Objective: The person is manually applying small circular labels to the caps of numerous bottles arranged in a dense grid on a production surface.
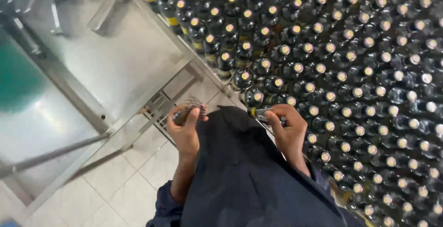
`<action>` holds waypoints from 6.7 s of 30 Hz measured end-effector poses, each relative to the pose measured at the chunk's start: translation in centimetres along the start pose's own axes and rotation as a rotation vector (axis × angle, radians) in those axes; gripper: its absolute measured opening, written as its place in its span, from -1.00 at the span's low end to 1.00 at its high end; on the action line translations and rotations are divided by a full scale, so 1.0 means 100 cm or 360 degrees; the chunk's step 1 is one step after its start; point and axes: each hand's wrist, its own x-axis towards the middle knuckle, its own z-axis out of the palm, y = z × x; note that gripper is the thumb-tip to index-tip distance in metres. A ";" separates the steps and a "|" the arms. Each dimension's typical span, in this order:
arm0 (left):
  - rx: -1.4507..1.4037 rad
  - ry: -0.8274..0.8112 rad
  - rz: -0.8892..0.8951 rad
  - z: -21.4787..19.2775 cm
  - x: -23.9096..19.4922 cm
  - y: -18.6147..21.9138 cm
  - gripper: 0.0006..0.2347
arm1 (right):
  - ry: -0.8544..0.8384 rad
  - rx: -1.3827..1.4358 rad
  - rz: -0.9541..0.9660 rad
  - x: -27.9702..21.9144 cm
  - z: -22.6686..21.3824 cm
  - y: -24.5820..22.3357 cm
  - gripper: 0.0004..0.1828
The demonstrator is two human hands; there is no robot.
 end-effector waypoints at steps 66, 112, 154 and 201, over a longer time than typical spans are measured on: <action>0.0506 -0.1851 -0.0881 -0.007 0.246 -0.022 -0.79 | 0.1171 -0.1149 0.0297 0.027 0.215 -0.050 -0.31; 0.0400 -0.1767 -0.0613 -0.010 0.263 -0.013 -0.84 | 0.0996 -0.1531 0.0969 0.035 0.071 0.042 -0.61; 0.0461 -0.1786 -0.0987 0.016 0.246 -0.027 -0.64 | 0.0467 0.0184 0.0555 0.063 0.226 -0.085 -0.61; 0.0546 -0.1718 -0.0741 0.009 0.278 -0.016 -0.87 | 0.0757 -0.1052 0.0522 0.132 0.149 -0.012 -0.67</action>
